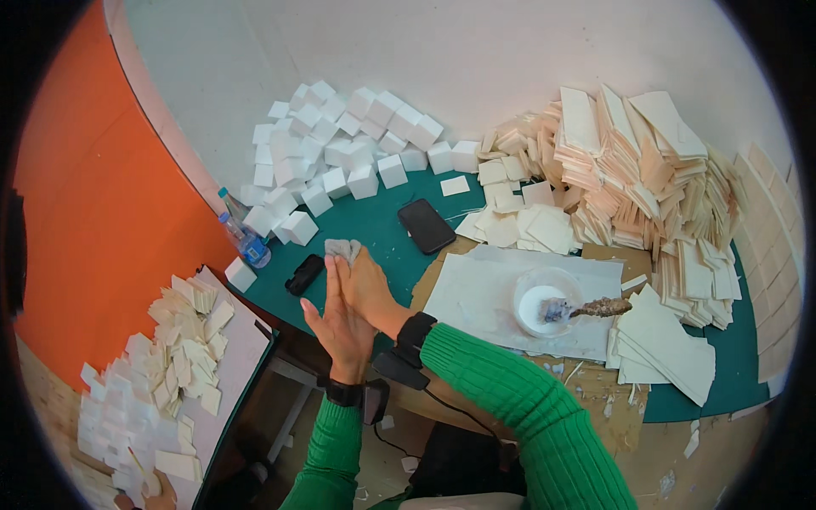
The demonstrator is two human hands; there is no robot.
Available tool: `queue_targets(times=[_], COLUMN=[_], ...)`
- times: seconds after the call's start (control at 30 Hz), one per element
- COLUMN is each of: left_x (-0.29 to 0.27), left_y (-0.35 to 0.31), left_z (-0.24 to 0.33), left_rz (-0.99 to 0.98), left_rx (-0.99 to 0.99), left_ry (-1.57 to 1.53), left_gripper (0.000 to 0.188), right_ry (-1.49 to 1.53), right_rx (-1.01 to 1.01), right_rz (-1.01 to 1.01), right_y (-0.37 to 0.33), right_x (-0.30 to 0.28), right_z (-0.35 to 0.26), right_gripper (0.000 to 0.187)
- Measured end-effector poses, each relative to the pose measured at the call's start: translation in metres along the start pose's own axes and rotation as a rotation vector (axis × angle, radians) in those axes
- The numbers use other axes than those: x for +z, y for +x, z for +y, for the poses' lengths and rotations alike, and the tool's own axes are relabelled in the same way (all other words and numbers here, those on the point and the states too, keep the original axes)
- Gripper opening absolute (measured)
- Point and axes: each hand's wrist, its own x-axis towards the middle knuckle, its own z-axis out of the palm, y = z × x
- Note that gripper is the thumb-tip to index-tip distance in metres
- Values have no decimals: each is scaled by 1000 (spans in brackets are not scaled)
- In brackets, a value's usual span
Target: Applying adhesive paste to small blocks and attaching paper strips to assemble components.
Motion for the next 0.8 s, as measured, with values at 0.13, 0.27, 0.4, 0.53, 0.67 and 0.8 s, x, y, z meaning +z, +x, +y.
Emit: queue_targets(times=[0.13, 0.27, 0.4, 0.53, 0.67, 0.8], left_x=[2, -9, -23, -30, -14, -12], left_y=[-6, -14, 6, 9, 1, -9], left_z=[-1, 0, 17, 16, 2, 6], left_rz=[-64, -241, -70, -31, 107, 155], left_rx=[62, 36, 15, -40, -60, -86], left_ry=[203, 63, -213, -340, -187, -231], left_gripper=[94, 93, 93, 93, 92, 89], right_ry=[-112, 347, 426, 97, -126, -171], right_rx=[87, 349, 281, -36, -343, -300], right_rz=[-110, -177, -276, -324, -73, 69], right_y=[25, 40, 23, -10, -20, -23], right_x=[-18, -50, -47, -15, 13, 25], right_z=[2, 5, -9, -6, 25, 6], right_gripper=[46, 51, 50, 48, 46, 42])
